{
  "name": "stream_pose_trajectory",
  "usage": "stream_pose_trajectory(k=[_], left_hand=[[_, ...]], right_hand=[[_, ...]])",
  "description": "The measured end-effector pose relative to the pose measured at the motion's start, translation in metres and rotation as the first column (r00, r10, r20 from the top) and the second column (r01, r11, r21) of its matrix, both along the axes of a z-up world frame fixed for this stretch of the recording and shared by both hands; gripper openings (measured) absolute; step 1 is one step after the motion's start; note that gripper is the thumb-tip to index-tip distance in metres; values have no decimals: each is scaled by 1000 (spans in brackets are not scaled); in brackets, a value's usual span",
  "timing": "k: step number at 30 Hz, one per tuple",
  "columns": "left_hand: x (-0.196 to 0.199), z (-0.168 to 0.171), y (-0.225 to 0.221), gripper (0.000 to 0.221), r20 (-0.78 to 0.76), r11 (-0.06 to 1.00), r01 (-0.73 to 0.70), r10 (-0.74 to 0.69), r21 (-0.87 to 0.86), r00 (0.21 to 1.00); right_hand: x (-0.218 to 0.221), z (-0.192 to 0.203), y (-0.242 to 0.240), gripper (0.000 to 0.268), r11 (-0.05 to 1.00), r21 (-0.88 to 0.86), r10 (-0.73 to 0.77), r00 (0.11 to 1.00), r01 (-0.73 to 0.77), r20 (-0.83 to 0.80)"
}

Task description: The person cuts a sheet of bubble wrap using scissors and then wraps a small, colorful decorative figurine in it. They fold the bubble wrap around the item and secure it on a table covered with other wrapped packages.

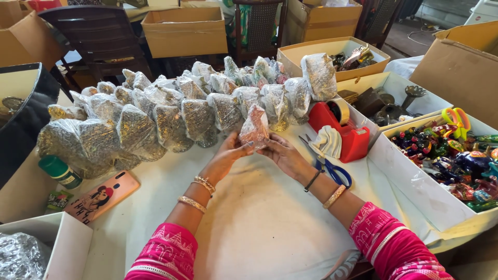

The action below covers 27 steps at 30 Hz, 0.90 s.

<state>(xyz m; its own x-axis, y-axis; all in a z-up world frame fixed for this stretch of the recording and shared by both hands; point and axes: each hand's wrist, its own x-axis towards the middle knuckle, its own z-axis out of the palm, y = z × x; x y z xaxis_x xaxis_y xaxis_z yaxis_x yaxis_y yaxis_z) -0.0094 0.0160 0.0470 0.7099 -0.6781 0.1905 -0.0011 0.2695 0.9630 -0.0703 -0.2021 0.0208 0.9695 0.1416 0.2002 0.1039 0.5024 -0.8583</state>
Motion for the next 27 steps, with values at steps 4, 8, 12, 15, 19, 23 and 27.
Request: stream_pose_trajectory(k=[4,8,12,15,19,23,27], left_hand=[[22,-40,-11,47,30,996,-77,78,-37,996],[13,-35,-11,32,49,982,-184,182,50,982],[8,-35,-14,30,102,950,-245,229,191,968],[13,-44,-16,40,126,974,-197,183,111,975],[0,-26,-11,49,73,987,-145,139,74,988],[8,-36,-10,49,73,996,-84,82,14,994],[5,-32,-6,49,26,999,-24,25,-33,999]], right_hand=[[-3,0,6,40,999,-28,20,1000,-20,11],[0,-2,1,49,965,-258,-56,998,54,-2],[-6,13,1,58,890,-454,2,998,24,56],[-2,3,-2,55,915,-403,-5,999,18,35],[-5,4,3,55,937,-349,-15,1000,11,-10],[0,-3,1,52,953,-301,-23,1000,24,7],[1,-7,-1,47,964,-266,-20,1000,19,-2]])
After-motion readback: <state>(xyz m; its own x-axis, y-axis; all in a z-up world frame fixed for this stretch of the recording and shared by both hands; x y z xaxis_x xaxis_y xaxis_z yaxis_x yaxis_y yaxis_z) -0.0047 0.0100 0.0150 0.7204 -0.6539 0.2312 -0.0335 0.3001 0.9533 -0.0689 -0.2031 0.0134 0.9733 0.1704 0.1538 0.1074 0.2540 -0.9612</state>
